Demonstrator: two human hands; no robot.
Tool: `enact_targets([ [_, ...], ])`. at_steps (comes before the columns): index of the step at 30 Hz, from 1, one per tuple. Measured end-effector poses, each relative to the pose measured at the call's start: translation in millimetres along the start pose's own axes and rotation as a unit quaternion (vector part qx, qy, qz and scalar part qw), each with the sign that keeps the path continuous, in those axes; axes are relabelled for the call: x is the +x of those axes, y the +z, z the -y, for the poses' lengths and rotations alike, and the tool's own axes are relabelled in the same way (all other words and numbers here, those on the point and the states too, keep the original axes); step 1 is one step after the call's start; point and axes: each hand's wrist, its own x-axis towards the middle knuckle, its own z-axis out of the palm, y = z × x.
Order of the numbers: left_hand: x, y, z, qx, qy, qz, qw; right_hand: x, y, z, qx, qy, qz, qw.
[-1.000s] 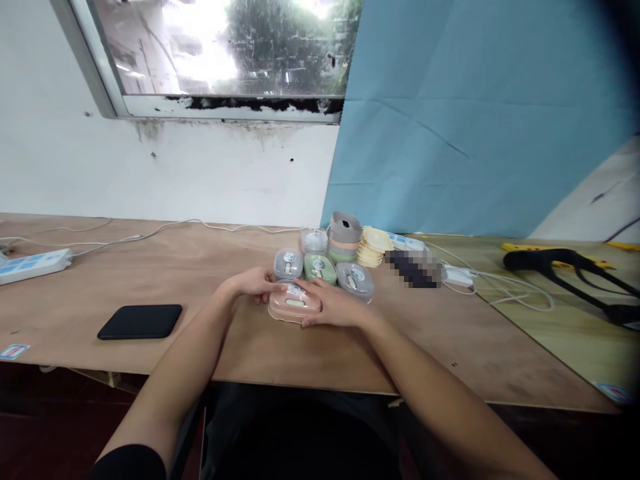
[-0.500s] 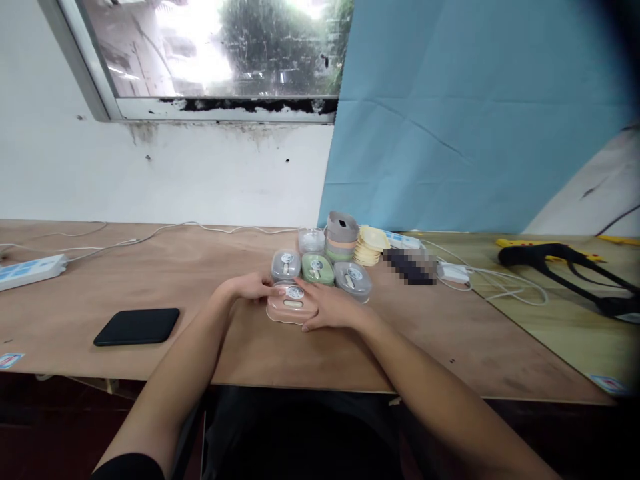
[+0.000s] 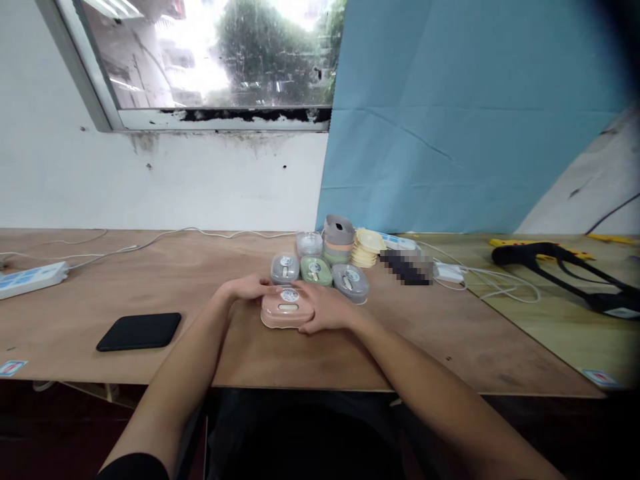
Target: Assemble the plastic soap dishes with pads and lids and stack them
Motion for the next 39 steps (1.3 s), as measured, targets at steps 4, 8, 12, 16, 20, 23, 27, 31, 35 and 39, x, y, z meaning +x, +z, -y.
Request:
enact_targets([
  [4,0,-0.9,4,-0.089,0.013,-0.017,0.996,0,-1,-1,0.004,0.013,-0.035,0.999],
  [8,0,0.8,3,-0.189,0.020,-0.020,0.982,1,1,-5,0.006,-0.006,-0.069,0.998],
  [12,-1,2.7,-2,-0.242,0.027,-0.052,0.969,2,4,-8,0.014,-0.018,-0.114,0.993],
  [16,0,2.7,-3,-0.332,0.056,-0.077,0.939,3,5,-8,0.044,-0.009,-0.202,0.978],
  [20,7,1.5,2,-0.425,0.092,-0.114,0.893,5,6,-13,0.083,0.021,-0.278,0.957],
  [23,18,1.1,10,-0.429,0.097,-0.205,0.874,7,7,-19,0.087,-0.002,-0.330,0.940],
  [27,31,4.4,18,-0.422,0.083,-0.291,0.855,8,8,-22,0.080,-0.031,-0.349,0.933],
  [31,38,13.6,18,-0.383,0.064,-0.325,0.862,7,9,-21,0.072,-0.042,-0.346,0.934],
  [35,48,23.3,17,-0.332,0.073,-0.356,0.870,8,8,-21,0.068,-0.051,-0.355,0.931],
  [39,59,28.8,21,-0.280,0.109,-0.394,0.869,9,9,-24,0.058,-0.050,-0.356,0.931],
])
